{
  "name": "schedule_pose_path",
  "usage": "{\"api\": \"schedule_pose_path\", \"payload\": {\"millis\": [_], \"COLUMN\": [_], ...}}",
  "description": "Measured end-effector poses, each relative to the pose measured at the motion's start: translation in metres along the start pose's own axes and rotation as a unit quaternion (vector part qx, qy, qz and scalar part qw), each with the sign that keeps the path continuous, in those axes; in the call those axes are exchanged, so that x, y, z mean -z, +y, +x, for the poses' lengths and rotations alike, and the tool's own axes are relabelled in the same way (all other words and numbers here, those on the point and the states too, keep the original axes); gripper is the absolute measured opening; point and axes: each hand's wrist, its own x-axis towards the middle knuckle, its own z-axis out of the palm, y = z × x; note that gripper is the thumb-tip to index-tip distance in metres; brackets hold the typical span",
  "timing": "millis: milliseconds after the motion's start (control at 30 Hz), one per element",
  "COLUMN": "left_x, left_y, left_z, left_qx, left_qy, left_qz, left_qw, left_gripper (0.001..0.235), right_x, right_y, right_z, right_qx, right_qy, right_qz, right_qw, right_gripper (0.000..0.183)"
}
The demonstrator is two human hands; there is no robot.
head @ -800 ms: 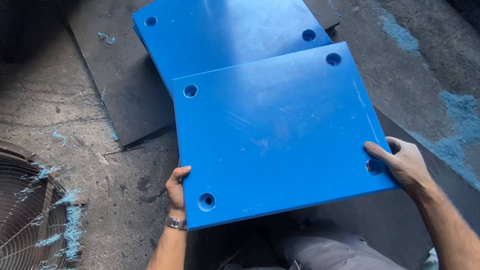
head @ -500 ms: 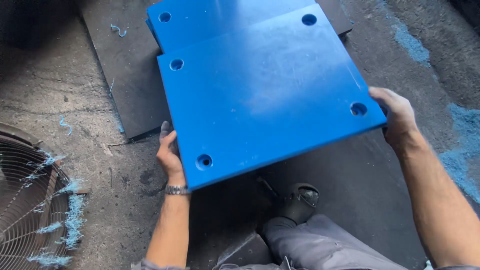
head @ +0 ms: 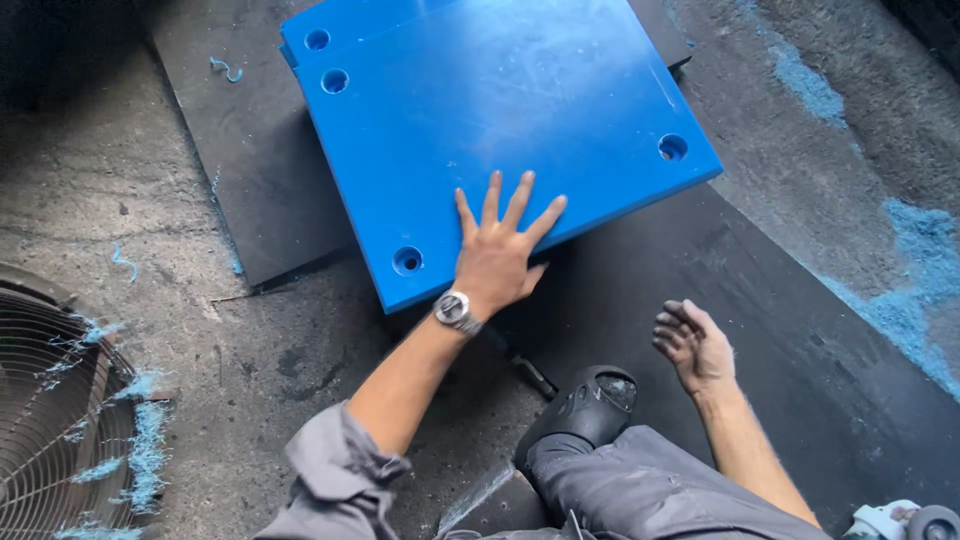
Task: Grinding the edges of blue plastic slabs using a handheld angle grinder.
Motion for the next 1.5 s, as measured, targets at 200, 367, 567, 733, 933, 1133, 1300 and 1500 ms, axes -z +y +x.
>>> {"api": "schedule_pose_path", "payload": {"millis": [200, 367, 567, 733, 933, 1133, 1300, 1500], "left_x": [-0.017, -0.026, -0.007, -0.020, -0.024, -0.021, -0.044, -0.088], "left_y": [-0.002, -0.046, -0.068, -0.044, 0.148, 0.389, 0.501, 0.547], "left_z": [0.054, 0.095, 0.115, 0.104, 0.128, 0.147, 0.133, 0.105], "left_qx": [0.115, 0.129, 0.154, 0.110, -0.183, -0.456, -0.470, -0.500], "left_qy": [-0.074, -0.061, -0.086, -0.098, -0.147, -0.210, -0.365, -0.393], "left_qz": [0.102, 0.134, 0.133, 0.143, 0.012, -0.127, 0.047, 0.015], "left_qw": [0.985, 0.981, 0.975, 0.979, 0.972, 0.855, 0.803, 0.771], "left_gripper": [0.115, 0.116, 0.118, 0.112, 0.049, 0.046, 0.060, 0.058], "right_x": [0.003, 0.006, 0.038, 0.064, 0.085, 0.131, 0.176, 0.297], "right_y": [0.026, -0.010, -0.030, -0.059, -0.176, -0.253, -0.204, -0.080], "right_z": [-0.015, -0.039, -0.058, -0.083, -0.145, -0.272, -0.362, -0.413], "right_qx": [-0.075, -0.027, 0.016, 0.040, 0.144, 0.231, 0.202, 0.168], "right_qy": [0.071, 0.104, 0.118, 0.149, 0.189, 0.292, 0.382, 0.653], "right_qz": [-0.074, -0.077, -0.056, -0.077, -0.182, -0.575, -0.656, -0.587], "right_qw": [0.992, 0.991, 0.991, 0.985, 0.954, 0.729, 0.619, 0.447], "right_gripper": [0.032, 0.032, 0.030, 0.026, 0.029, 0.037, 0.038, 0.056]}}
